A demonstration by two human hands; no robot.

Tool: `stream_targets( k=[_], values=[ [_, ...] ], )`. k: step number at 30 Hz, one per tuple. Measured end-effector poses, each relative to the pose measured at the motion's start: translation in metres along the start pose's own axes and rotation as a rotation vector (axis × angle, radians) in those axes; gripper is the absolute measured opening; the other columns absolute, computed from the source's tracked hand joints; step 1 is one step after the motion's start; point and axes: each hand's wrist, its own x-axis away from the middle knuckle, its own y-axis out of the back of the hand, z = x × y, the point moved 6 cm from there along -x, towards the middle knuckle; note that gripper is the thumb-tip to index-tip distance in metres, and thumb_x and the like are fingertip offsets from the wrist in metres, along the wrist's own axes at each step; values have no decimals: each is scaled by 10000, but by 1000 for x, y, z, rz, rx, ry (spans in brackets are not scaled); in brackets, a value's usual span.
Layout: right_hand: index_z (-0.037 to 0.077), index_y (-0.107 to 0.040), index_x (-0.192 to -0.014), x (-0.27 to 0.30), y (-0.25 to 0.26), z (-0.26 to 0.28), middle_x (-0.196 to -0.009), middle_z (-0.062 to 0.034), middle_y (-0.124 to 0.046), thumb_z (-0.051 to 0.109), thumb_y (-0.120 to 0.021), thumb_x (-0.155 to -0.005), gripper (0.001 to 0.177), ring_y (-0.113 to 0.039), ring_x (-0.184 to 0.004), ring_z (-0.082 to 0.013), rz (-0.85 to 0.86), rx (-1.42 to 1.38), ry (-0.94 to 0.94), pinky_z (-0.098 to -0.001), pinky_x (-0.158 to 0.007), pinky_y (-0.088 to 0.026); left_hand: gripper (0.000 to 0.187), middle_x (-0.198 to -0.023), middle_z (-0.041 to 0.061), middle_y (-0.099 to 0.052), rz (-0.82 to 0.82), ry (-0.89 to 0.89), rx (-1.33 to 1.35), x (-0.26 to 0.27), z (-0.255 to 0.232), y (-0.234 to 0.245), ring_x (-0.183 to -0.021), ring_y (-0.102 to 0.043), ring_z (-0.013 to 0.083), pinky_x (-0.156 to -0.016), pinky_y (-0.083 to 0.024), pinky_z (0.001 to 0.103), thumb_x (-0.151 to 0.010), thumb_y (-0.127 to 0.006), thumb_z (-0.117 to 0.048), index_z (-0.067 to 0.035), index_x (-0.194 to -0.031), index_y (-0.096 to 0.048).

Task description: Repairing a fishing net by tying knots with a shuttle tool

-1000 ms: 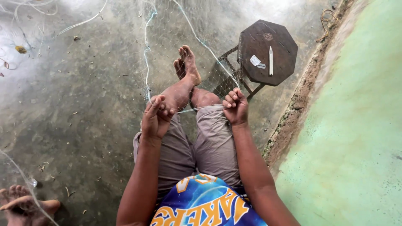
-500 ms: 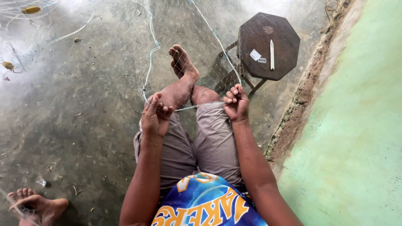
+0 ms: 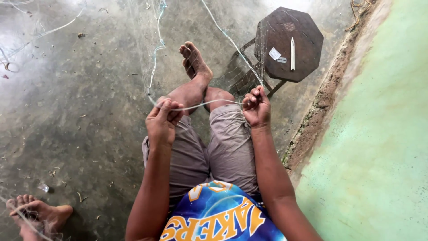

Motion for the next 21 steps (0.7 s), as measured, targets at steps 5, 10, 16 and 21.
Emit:
stream_targets(
  k=[5,10,16,21],
  values=[
    [171,-701,-1145,10,-15,-13,-925,46,-616,303,-536,-1124,212,-578,-785,-96,59,-34,-63,-395,-902,-654,245,-995,139,-830,463,-145,-831,88,-41,-86,-885,-810,230,-821,-670,393,-993,-725,-124,-140,-1233,-773],
    [133,-697,-1114,10,-33,-20,-890,8,-651,244,-595,-1091,152,-604,-751,-126,19,-55,-66,-376,-891,-625,589,-1396,226,-585,1441,-170,-711,258,-66,-208,-1303,-612,401,-1217,-475,528,-1120,-191,-395,-13,-1434,-512],
    [92,-710,-1082,11,-29,-12,-875,-11,-659,201,-653,-1063,124,-608,-728,-133,-15,-124,-57,-369,-924,-595,755,-1530,272,-480,1827,-118,-515,317,-67,-205,-1482,-509,481,-1388,-388,586,-1179,4,-498,61,-1481,-405],
    [82,-697,-1092,24,-39,-10,-887,-37,-697,188,-640,-1074,122,-666,-742,-156,-6,-116,-23,-449,-953,-643,721,-1483,286,-484,1837,-29,-422,321,-65,-200,-1484,-492,490,-1391,-386,588,-1187,-36,-472,90,-1434,-413]
  ],
)
